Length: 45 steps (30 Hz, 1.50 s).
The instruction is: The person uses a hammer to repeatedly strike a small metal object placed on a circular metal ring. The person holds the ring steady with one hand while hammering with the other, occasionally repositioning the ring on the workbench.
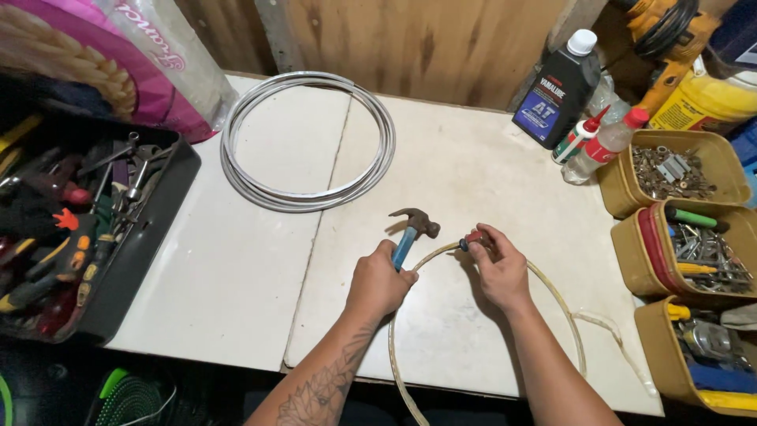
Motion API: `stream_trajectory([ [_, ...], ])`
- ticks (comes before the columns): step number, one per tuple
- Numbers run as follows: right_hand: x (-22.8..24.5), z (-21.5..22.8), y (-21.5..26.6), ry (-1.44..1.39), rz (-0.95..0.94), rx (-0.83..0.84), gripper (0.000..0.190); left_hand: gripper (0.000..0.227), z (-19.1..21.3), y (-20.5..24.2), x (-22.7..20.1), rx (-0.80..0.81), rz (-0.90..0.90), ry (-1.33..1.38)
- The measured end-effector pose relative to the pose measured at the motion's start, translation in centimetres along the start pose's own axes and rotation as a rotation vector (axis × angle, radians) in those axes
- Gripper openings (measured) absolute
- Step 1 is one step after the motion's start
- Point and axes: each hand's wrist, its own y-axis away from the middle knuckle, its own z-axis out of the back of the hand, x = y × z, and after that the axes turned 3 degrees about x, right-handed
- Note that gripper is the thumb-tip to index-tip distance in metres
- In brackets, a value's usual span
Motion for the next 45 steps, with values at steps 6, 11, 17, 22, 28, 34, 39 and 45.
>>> stream_trajectory([
  [6,0.3,-0.6,-0.2,0.044,0.01,0.003,0.042,0.042,0.0,0.0,0.0,0.0,-0.007,0.008],
  [11,0.7,-0.8,-0.1,0.05,0.018,0.001,0.042,0.042,0.0,0.0,0.2,-0.002,-0.018,0.023],
  [17,1.0,-0.9,0.0,0.179,0.185,0.069,0.038,0.043,-0.2,-0.4,0.5,0.002,-0.022,0.006],
  [22,1.3,-1.3,0.6,0.27,0.157,0.136,0.037,0.042,-0.6,-1.2,1.1,0.01,-0.042,0.001],
  [28,0.7,-1.2,0.4,0.052,-0.034,0.028,0.045,0.045,0.1,-0.3,0.5,0.031,-0.013,0.016],
  [34,0.0,-0.7,0.1,-0.047,0.005,0.051,0.041,0.052,1.8,-0.2,-0.1,0.106,0.01,0.098],
  [39,0.0,-0.9,-0.1,-0.041,0.019,0.055,0.043,0.041,0.5,-2.3,2.0,0.104,0.007,0.196],
  [45,0.3,-1.4,-0.7,-0.04,0.073,0.067,0.042,0.041,0.3,-3.1,2.7,0.108,-0.008,0.216],
])
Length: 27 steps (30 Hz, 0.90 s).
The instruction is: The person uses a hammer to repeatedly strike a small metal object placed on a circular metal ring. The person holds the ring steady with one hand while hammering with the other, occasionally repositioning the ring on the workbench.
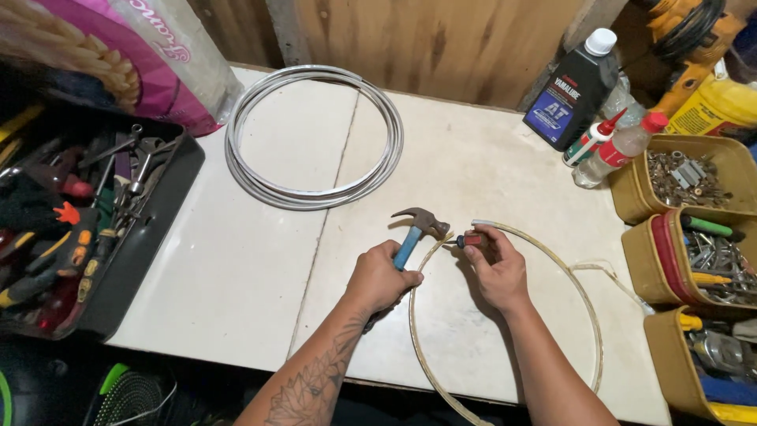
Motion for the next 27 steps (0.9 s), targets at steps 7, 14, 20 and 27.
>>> stream_trajectory([
  [7,0.1,-0.1,-0.2,0.069,0.033,0.019,0.041,0.041,0.1,0.1,-0.1,-0.001,0.002,-0.004],
  [14,0.2,0.1,-0.4,0.12,0.074,0.031,0.04,0.04,0.1,0.5,-0.4,0.001,-0.006,0.002],
  [20,1.4,0.3,-2.0,0.297,0.194,0.129,0.042,0.041,0.2,0.8,-0.7,-0.001,-0.018,-0.009],
  [27,0.5,-1.6,-2.2,0.228,0.064,0.194,0.047,0.045,-0.2,3.4,-2.5,-0.064,0.045,-0.127],
])
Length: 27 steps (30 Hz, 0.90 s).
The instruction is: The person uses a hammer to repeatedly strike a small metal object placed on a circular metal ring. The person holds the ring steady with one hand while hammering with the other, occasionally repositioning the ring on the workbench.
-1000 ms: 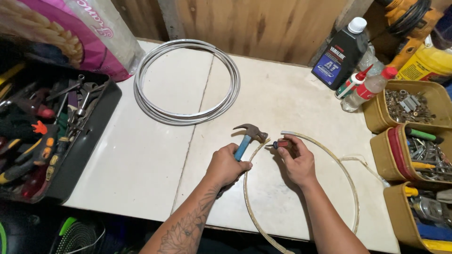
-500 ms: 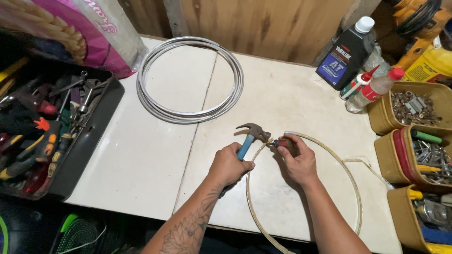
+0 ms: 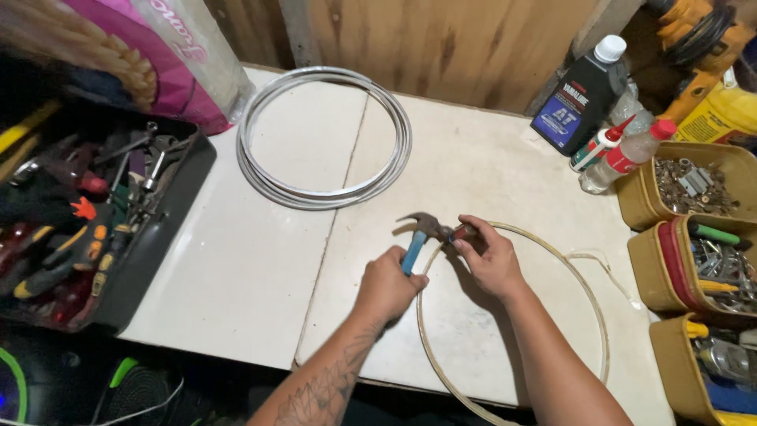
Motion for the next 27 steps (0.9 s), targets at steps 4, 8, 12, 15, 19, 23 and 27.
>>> stream_trajectory([
  [4,1.9,-1.3,0.3,-0.097,-0.109,0.02,0.05,0.04,-0.7,2.2,0.4,-0.02,0.088,0.061],
  [8,3.3,-1.9,1.3,-0.133,-0.071,0.102,0.042,0.035,-2.4,2.0,3.2,-0.092,0.139,-0.002],
  [12,4.5,-3.3,2.1,-0.097,-0.122,0.103,0.048,0.039,-2.0,2.9,4.2,-0.164,0.133,0.008],
  [15,5.4,-4.1,2.5,-0.189,-0.151,0.107,0.049,0.038,-0.7,5.4,3.6,-0.192,0.134,0.015],
  [19,5.4,-4.4,2.5,-0.167,-0.197,0.124,0.052,0.048,1.3,5.5,6.6,-0.301,-0.368,-0.097],
  [23,5.6,-4.2,1.5,-0.198,-0.119,0.19,0.044,0.048,4.4,6.2,5.6,-0.332,-0.537,-0.294],
  [27,5.0,-3.9,0.5,-0.126,-0.112,0.256,0.044,0.047,6.1,8.3,3.0,-0.366,-0.642,-0.407],
])
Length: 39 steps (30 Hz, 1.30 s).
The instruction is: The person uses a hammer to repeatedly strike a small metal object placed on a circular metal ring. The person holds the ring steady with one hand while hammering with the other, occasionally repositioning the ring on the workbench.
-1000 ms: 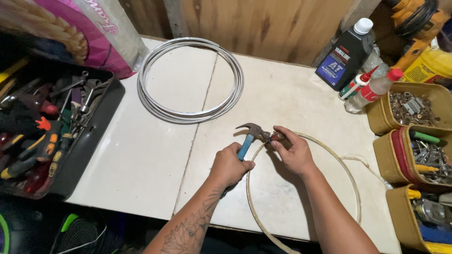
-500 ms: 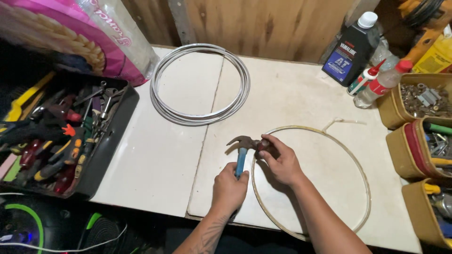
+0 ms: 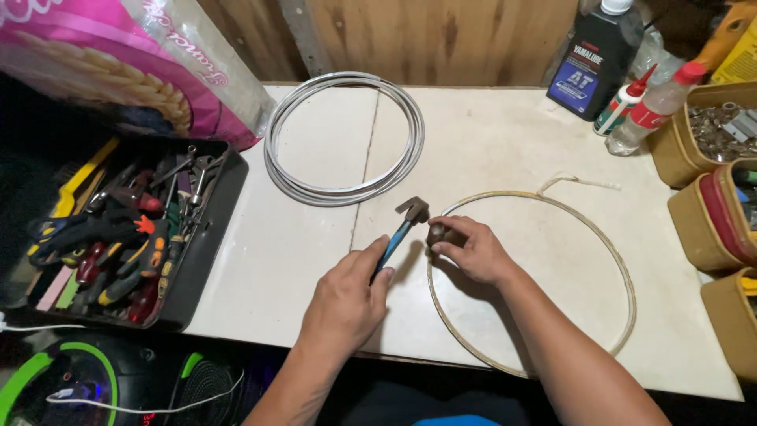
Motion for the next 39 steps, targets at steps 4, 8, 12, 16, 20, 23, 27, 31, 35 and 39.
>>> stream_trajectory([
  [4,0.5,0.1,-0.2,-0.091,0.014,0.031,0.04,0.043,0.9,-0.3,-2.4,-0.156,-0.234,-0.084],
  [8,0.7,0.3,-0.1,-0.018,0.039,0.037,0.015,0.052,0.0,-0.8,-2.5,0.299,0.116,-0.165],
  [12,0.5,0.4,-0.2,-0.027,0.053,0.043,0.023,0.046,0.3,-0.7,-3.4,-0.077,-0.155,-0.158],
  [16,0.1,0.4,-0.3,0.023,0.076,0.052,0.009,0.053,-0.1,-0.6,-2.7,0.086,-0.081,-0.156],
  [20,-0.1,0.5,-0.3,-0.011,-0.037,0.034,0.045,0.047,-1.8,-0.5,-0.7,0.146,0.116,-0.011],
  [23,0.0,0.2,0.3,-0.05,-0.027,0.059,0.041,0.05,-3.0,-0.5,0.1,0.218,0.543,0.12],
  [27,-0.4,-0.1,0.7,-0.093,-0.018,-0.026,0.049,0.059,-5.7,-1.7,-0.1,0.218,0.729,0.277],
  [31,-0.3,-0.6,1.0,-0.105,-0.04,-0.056,0.049,0.061,-8.4,-3.2,-0.1,0.226,0.718,0.303],
  [35,0.0,-0.5,1.6,-0.173,-0.039,-0.103,0.046,0.06,-8.3,-3.9,-0.1,0.263,0.721,0.252],
  [39,0.4,-1.4,2.7,-0.146,-0.053,-0.116,0.042,0.052,-8.1,-4.3,-0.2,0.27,0.748,0.221],
])
